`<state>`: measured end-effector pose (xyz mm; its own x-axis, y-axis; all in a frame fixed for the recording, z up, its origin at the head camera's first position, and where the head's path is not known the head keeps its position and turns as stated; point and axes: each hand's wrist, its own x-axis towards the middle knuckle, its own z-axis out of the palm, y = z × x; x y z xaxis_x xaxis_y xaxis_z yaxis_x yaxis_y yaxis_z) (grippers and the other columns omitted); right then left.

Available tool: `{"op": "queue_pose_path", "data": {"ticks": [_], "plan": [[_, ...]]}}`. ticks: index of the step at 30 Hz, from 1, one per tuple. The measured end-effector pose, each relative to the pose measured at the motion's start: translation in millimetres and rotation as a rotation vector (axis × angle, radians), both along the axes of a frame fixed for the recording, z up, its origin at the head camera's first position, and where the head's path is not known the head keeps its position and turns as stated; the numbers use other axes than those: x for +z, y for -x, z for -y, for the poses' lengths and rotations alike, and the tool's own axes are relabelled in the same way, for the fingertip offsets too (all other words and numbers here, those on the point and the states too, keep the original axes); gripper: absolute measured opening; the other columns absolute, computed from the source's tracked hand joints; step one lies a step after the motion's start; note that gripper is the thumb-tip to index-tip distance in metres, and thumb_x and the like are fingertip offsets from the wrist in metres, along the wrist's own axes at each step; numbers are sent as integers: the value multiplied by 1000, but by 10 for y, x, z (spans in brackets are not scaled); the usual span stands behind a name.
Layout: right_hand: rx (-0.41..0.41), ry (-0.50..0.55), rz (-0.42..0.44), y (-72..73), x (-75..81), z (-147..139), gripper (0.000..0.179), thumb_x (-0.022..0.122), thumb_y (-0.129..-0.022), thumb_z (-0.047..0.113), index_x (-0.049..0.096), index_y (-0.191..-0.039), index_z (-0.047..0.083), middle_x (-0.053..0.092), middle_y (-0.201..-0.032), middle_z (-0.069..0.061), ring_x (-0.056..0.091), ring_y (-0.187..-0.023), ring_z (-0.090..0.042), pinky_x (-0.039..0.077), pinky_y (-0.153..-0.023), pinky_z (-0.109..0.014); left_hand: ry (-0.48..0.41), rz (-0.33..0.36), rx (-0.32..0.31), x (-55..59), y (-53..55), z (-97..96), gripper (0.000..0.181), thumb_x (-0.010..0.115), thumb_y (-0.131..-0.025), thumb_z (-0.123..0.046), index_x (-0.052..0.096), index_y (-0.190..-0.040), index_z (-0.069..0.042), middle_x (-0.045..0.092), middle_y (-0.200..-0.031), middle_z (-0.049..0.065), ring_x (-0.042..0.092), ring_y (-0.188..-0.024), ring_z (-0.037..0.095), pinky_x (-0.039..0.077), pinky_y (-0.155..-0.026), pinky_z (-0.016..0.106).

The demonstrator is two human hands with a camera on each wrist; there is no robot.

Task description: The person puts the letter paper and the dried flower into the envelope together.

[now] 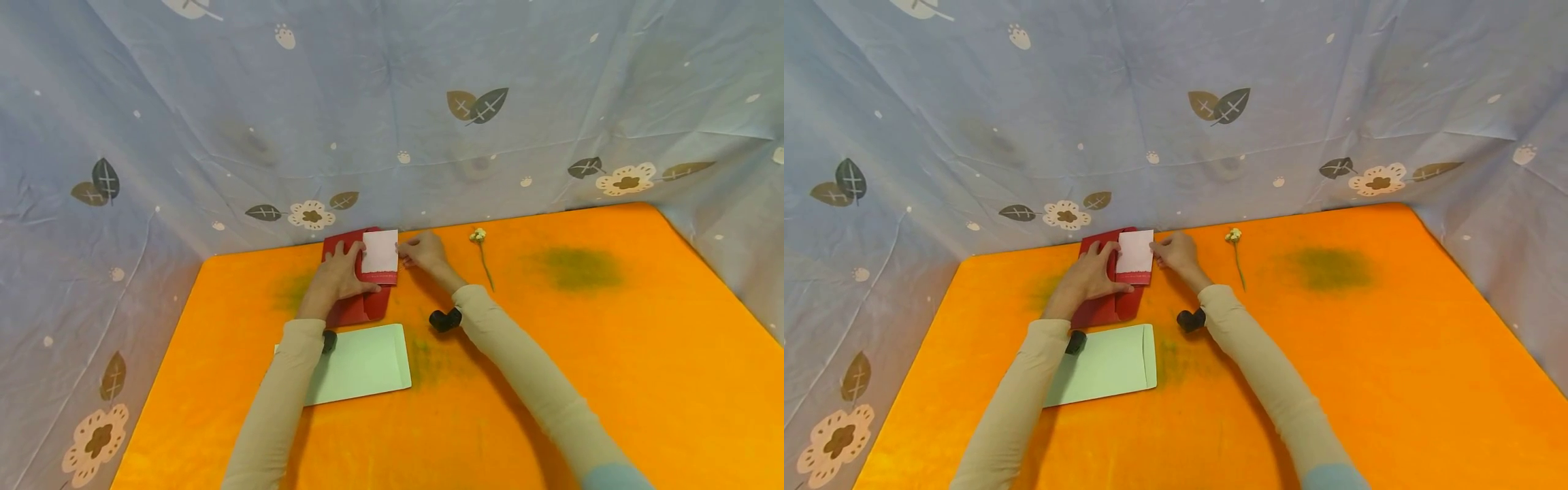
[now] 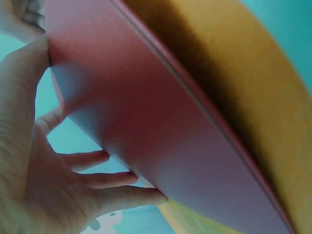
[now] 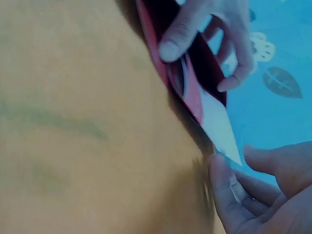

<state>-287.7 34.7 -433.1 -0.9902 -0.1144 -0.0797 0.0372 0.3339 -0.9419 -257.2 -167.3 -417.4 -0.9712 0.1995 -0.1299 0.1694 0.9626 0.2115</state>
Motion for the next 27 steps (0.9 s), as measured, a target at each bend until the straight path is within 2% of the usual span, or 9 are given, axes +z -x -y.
{"op": "queue_pose_path", "data": {"ticks": [4,8,11,16,22,27], "plan": [[8,169,77,10,19,-77,33,56,-100,11,62,-115,-18,68,-105,-31,72,-84,-30,58,-73,-30,-2,-1,0,6,1,3,90,80,-70,-60,33,-137,-22,38,-129,20,45,-107,41,49,-91,50],[72,244,147,-1,40,-80,36,52,-102,8,54,-127,-17,62,-117,-33,65,-106,-40,54,-85,-36,4,5,1,9,-1,6,91,79,-70,-61,32,-137,-22,38,-128,20,46,-107,41,49,-90,50],[104,162,123,-29,56,-35,36,53,-102,11,56,-128,-13,63,-120,-29,64,-108,-38,54,-88,-36,9,4,-4,10,-6,1,91,79,-70,-61,33,-137,-21,38,-129,21,46,-107,42,49,-91,50],[105,-19,51,-66,107,69,36,55,-101,18,61,-127,-6,66,-120,-21,68,-101,-31,55,-87,-35,9,5,-10,23,-24,-7,95,79,-67,-64,34,-138,-20,38,-130,22,46,-108,43,49,-92,52],[127,-67,-20,-57,122,140,28,56,-100,12,67,-118,-6,69,-110,-21,68,-91,-32,56,-80,-36,13,1,-8,22,-19,0,100,80,-63,-68,35,-138,-20,38,-130,21,46,-107,43,49,-91,52],[130,-84,-77,-13,72,132,20,58,-96,1,71,-109,-7,71,-106,-22,68,-82,-31,50,-65,-20,6,5,-20,21,-15,13,104,79,-60,-71,34,-139,-20,37,-134,22,45,-112,46,48,-93,53]]}}
